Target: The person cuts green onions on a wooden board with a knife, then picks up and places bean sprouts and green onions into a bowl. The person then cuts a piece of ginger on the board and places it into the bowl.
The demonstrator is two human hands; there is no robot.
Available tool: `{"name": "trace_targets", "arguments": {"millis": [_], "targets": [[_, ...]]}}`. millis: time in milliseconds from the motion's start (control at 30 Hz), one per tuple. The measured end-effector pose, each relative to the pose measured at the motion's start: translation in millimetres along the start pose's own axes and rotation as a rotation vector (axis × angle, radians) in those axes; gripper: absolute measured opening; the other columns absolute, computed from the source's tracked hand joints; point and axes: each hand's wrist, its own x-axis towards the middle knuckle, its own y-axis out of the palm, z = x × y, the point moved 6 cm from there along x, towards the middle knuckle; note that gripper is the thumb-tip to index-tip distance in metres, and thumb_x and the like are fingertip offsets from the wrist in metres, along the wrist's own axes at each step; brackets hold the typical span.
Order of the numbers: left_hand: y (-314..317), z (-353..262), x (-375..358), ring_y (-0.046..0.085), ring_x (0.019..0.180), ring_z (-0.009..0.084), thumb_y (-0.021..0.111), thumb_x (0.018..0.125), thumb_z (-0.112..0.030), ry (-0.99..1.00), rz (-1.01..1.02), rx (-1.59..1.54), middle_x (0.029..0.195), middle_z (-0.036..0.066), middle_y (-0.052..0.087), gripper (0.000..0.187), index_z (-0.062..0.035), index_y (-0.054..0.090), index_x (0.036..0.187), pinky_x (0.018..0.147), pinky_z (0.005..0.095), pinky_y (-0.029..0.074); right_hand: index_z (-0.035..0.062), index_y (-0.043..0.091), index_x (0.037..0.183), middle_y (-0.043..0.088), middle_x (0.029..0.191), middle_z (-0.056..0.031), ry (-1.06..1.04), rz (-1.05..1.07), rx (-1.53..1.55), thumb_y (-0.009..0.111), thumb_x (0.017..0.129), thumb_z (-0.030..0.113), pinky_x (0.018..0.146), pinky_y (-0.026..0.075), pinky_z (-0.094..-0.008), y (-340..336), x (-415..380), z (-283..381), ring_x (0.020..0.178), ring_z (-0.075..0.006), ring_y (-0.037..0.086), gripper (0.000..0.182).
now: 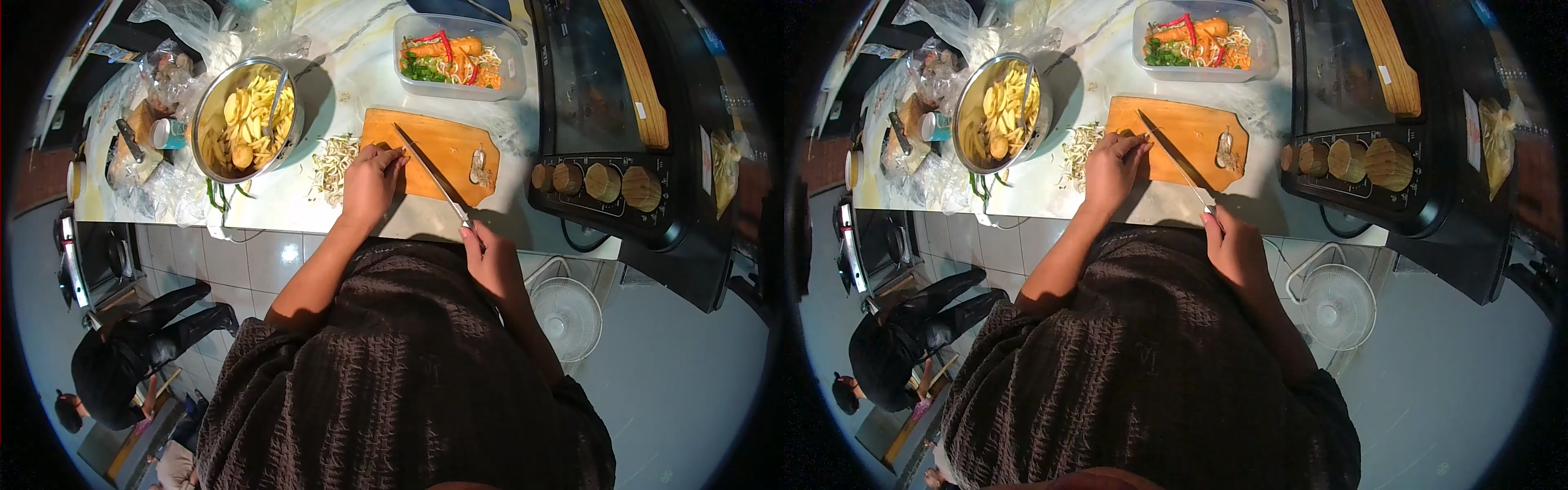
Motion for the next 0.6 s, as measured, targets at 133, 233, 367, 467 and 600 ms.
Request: {"name": "trace_targets", "arguments": {"millis": [133,233,367,467,600], "targets": [[-3.5,-2.9,1.9,0.066,0.071,0.0301,0.076,0.084,-0.014,0.008,0.017,-0.014,0.083,0.014,0.068,0.017,-0.0032,0.076,0.096,0.065,0.037,0.052,-0.0005,0.061,0.093,0.06,0.078,-0.0264,-0.023,-0.052,-0.062,0.058,0.098,0.022,0.061,0.046,-0.0449,-1.6,-2.1,7.6,0.077,-0.0461,0.06,0.023],[-10.5,-3.1,5.5,0.066,0.072,0.03,0.075,0.084,-0.013,0.014,0.02,-0.029,0.084,0.015,0.068,0.017,-0.0029,0.075,0.098,0.066,0.0365,0.052,0.0013,0.061,0.092,0.063,0.078,-0.0261,0.045,-0.054,-0.08,0.059,0.097,0.024,0.061,0.048,-0.0488,-1.5,-13.9,2.7,0.079,-0.0466,0.061,0.023],[-23.6,-13.1,19.6,0.066,0.071,0.0287,0.075,0.085,-0.011,0.026,0.01,-0.058,0.084,0.015,0.068,0.017,-0.0012,0.074,0.099,0.066,0.0355,0.053,0.0018,0.061,0.096,0.063,0.075,-0.0252,0.125,-0.114,-0.035,0.058,0.097,0.024,0.059,0.048,-0.0488,-9.9,-33.9,-6.4,0.076,-0.0459,0.063,0.022],[-24.0,-23.6,37.1,0.066,0.067,0.0253,0.075,0.085,-0.009,0.047,-0.039,-0.152,0.084,0.015,0.069,0.014,-0.0002,0.073,0.096,0.062,0.0339,0.052,0.0013,0.061,0.095,0.063,0.074,-0.0246,0.152,-0.153,-0.04,0.058,0.098,0.023,0.059,0.048,-0.0489,-19.3,-48.5,-13.0,0.074,-0.0453,0.063,0.022],[-29.4,-47.0,76.8,0.065,0.064,0.0156,0.077,0.085,-0.013,0.171,-0.105,-0.18,0.088,0.013,0.072,0.016,-0.0002,0.073,0.094,0.059,0.0287,0.051,0.0007,0.06,0.094,0.063,0.073,-0.0241,0.273,-0.186,-0.037,0.057,0.098,0.023,0.058,0.047,-0.0477,-29.0,-68.1,-17.2,0.072,-0.045,0.064,0.023]]}}
